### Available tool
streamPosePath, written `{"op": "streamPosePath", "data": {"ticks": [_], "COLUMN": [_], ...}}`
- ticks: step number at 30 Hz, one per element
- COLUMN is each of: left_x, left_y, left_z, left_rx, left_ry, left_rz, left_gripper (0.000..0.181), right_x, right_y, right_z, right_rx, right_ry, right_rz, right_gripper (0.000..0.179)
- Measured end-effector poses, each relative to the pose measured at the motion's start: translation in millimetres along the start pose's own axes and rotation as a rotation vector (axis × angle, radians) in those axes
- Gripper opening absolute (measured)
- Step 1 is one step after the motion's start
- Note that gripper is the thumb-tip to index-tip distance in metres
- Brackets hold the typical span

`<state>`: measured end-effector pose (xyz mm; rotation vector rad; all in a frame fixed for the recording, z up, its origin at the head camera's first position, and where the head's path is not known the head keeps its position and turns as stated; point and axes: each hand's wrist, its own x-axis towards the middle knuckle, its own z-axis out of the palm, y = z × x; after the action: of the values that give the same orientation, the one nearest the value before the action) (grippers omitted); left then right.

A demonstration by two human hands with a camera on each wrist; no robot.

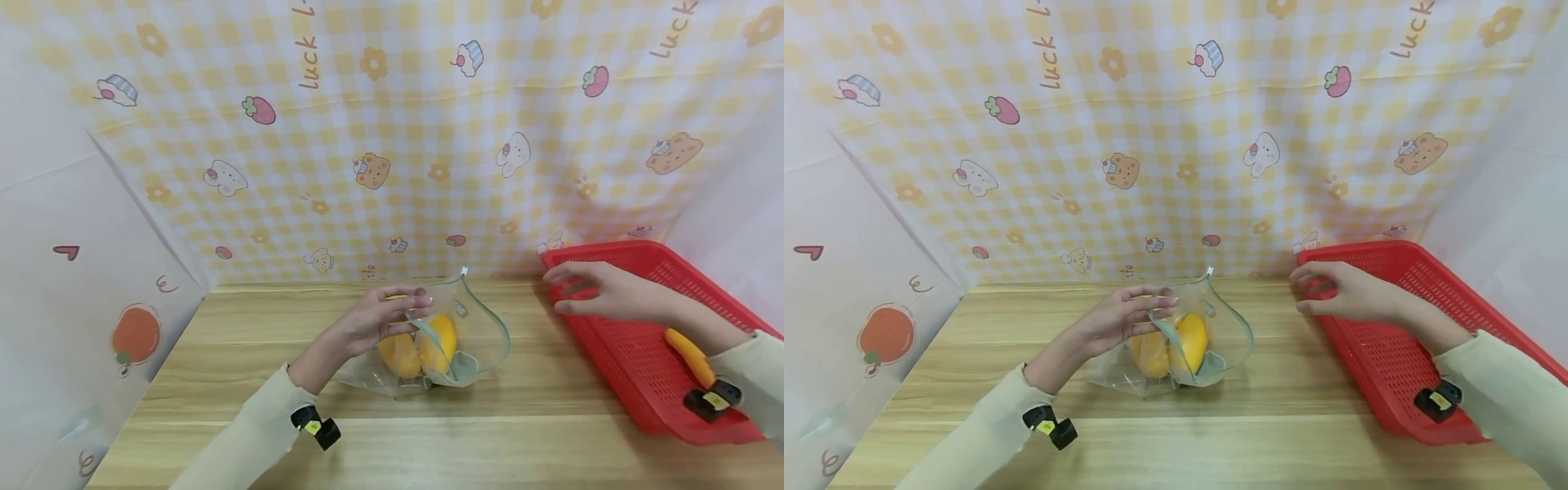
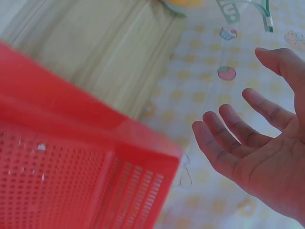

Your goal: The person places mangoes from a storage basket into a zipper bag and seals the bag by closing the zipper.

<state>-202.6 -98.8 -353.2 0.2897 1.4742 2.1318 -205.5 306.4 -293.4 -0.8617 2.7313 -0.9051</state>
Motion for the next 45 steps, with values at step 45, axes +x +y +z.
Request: {"op": "streamPosePath", "data": {"ticks": [45], "left_x": [-2.7], "left_y": [4.5], "left_z": [-3.4], "left_rx": [0.003], "left_ry": [-0.015], "left_rz": [0.001], "left_gripper": [0.024], "right_x": [-57.5], "right_y": [52], "right_z": [-43], "right_rx": [-0.252], "right_ry": [-0.219], "right_rz": [0.135], "right_gripper": [0.074]}}
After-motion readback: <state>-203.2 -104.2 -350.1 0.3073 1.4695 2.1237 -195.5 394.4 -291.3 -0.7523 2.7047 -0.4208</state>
